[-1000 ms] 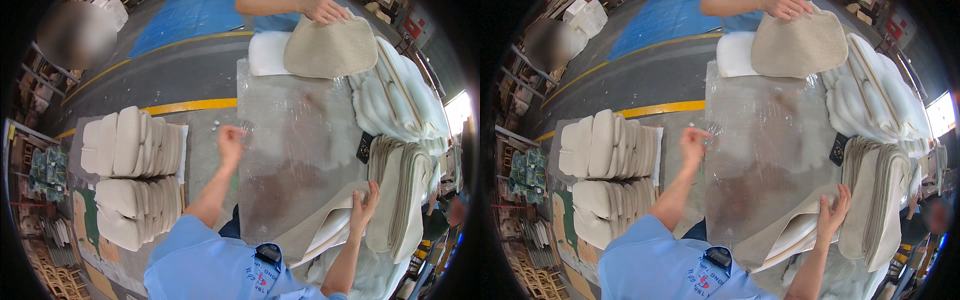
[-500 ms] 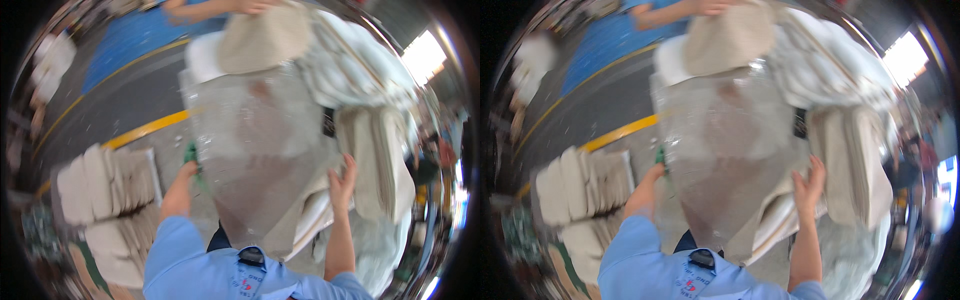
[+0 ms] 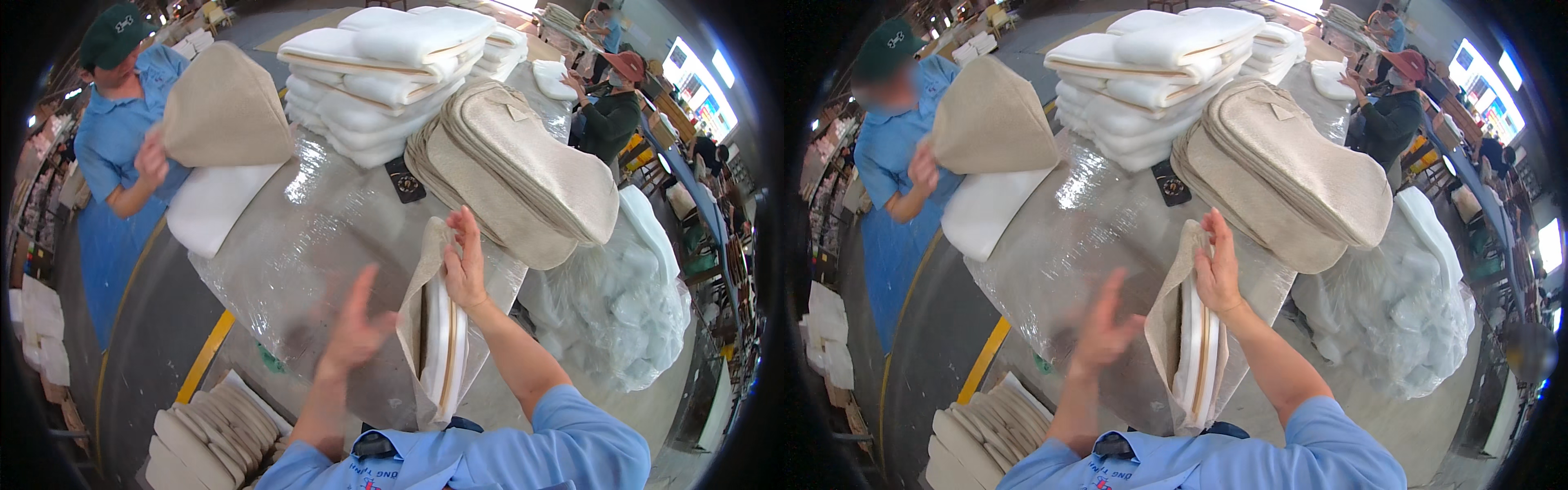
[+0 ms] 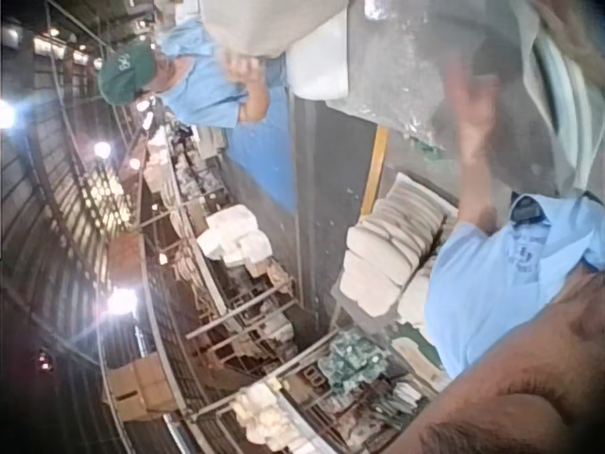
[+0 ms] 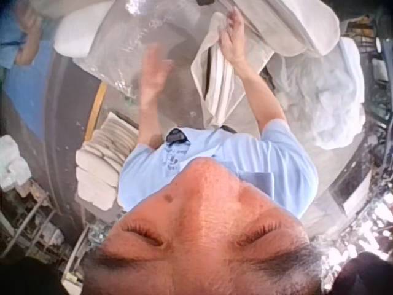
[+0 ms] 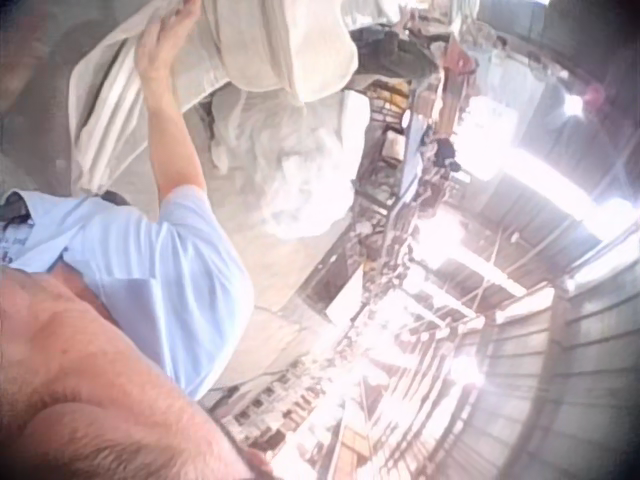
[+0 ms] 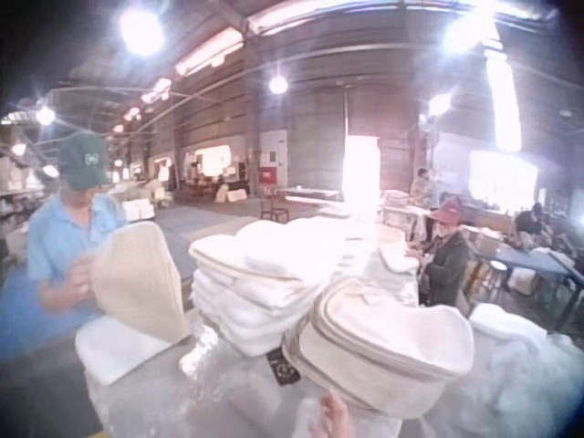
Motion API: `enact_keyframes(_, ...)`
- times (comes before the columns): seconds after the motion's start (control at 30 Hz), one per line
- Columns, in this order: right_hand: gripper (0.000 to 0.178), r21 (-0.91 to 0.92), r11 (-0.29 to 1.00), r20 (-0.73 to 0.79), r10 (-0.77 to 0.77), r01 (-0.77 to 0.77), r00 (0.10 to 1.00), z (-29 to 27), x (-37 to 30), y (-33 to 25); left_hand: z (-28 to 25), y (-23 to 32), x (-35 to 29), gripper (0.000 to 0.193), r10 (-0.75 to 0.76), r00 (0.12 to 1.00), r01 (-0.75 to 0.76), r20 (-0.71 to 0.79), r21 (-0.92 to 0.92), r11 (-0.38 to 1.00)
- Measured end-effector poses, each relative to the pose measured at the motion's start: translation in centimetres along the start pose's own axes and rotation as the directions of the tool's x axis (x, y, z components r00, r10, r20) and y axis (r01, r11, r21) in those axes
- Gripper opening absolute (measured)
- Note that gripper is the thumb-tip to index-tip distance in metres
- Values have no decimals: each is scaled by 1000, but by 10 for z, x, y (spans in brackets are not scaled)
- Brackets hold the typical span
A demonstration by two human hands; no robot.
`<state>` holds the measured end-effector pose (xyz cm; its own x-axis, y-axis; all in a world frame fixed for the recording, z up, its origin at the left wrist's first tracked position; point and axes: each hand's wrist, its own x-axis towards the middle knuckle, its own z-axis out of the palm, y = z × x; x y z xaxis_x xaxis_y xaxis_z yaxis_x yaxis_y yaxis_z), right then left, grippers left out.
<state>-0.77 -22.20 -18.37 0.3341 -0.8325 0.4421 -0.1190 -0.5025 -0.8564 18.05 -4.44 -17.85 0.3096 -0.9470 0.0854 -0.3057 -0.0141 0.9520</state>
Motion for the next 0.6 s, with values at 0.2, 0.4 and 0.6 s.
enact_keyframes(0.2,80,43,992,121,112,-118,986,0,18,2,79,18,93,76,-125,990,111,66,192,975)
enact_keyframes(0.4,77,382,847,396,211,-369,894,-52,44,37,96,35,98,55,82,996,-87,41,138,987)
enact_keyframes(0.6,65,270,907,417,192,-322,889,-43,50,31,96,27,90,37,163,983,-136,-85,255,957)
